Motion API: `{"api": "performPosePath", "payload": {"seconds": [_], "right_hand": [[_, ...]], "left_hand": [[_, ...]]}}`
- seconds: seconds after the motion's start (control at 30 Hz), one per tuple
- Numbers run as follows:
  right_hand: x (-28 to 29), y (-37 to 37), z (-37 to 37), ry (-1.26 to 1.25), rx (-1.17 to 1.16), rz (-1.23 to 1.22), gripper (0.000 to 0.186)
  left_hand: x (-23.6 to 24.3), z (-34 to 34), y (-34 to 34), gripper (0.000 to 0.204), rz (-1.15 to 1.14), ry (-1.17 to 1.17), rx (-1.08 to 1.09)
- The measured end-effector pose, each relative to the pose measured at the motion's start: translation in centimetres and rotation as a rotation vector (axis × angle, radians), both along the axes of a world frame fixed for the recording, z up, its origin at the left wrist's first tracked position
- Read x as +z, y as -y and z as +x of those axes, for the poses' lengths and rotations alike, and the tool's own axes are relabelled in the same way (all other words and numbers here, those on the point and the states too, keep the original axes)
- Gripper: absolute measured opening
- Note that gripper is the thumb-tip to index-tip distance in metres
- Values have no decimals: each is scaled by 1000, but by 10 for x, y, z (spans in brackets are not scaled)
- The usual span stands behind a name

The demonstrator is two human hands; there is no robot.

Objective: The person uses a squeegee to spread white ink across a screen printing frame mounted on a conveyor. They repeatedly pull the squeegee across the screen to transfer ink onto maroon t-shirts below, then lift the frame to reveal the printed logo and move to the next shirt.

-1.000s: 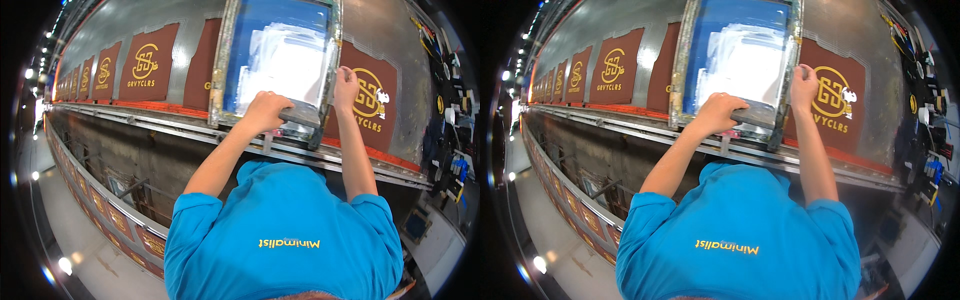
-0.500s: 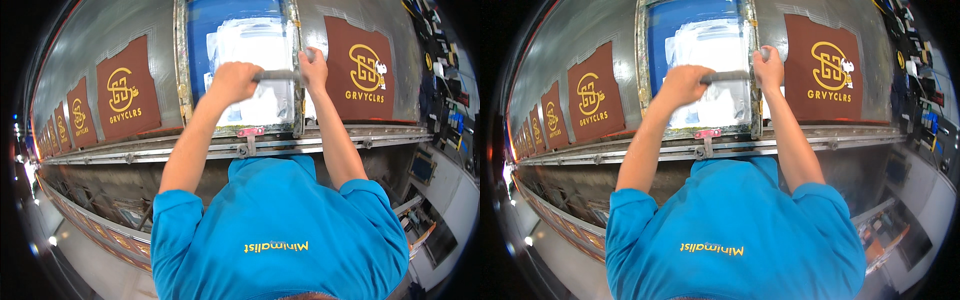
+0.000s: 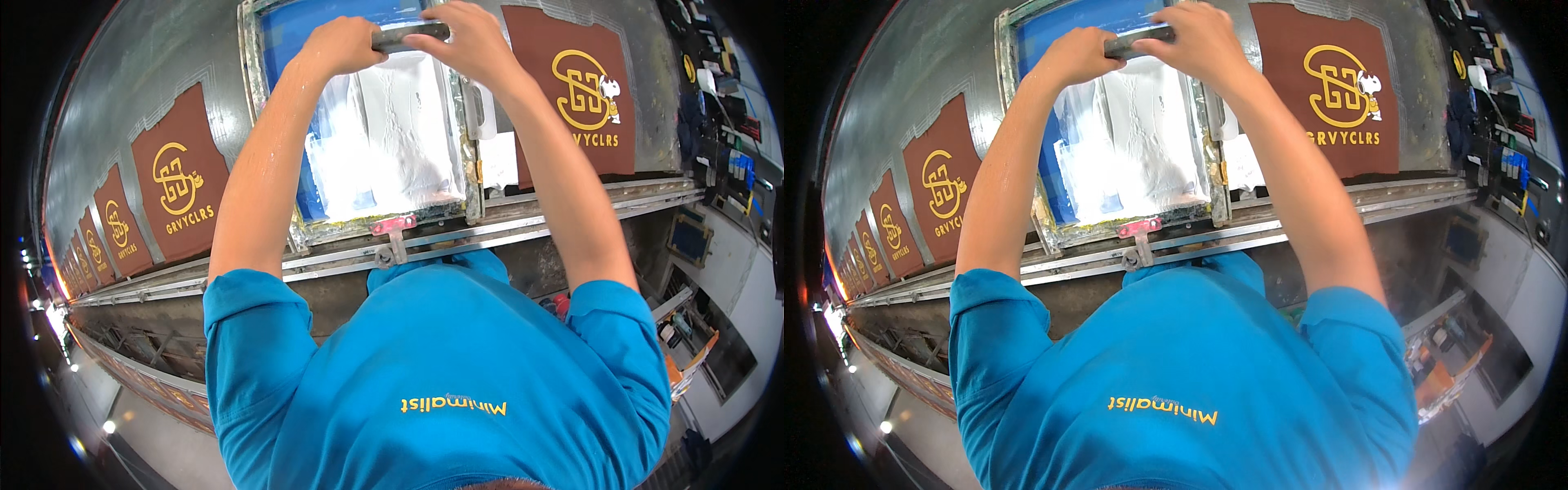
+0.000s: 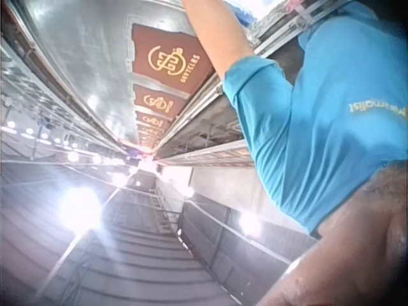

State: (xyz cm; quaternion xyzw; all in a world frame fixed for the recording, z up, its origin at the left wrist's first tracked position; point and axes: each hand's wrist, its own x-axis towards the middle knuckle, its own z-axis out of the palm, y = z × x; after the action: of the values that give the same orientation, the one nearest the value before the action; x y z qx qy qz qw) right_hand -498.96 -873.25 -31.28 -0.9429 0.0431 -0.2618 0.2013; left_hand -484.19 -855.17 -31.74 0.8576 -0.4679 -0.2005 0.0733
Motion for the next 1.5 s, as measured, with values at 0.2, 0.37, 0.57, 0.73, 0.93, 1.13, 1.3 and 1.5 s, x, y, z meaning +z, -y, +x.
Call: {"api": "performPosePath", "payload": {"seconds": [0.2,0.37,0.57,0.73,0.93,1.13,1.3,1.5], "right_hand": [[-17,-17,1,-389,79,-81,23],[-27,-71,-112,-336,117,-62,18],[-7,-56,-92,-572,235,-7,23],[-7,4,7,-351,142,-55,21],[-32,-29,-40,-232,104,-115,18],[-32,-92,-158,-276,69,-10,23],[-27,-60,-150,-115,45,340,40],[-79,-15,-99,-152,-594,646,42]], "left_hand": [[-12,-28,-14,31,-109,85,40],[-6,-147,-68,16,-58,-63,132],[15,-107,-55,23,192,-311,30],[10,-16,1,34,52,14,49],[-6,-78,-24,24,-19,90,168],[-4,-189,-83,28,-220,-41,184],[-2,-205,-104,54,-335,-40,6],[18,-191,-94,48,48,-314,-33]]}}
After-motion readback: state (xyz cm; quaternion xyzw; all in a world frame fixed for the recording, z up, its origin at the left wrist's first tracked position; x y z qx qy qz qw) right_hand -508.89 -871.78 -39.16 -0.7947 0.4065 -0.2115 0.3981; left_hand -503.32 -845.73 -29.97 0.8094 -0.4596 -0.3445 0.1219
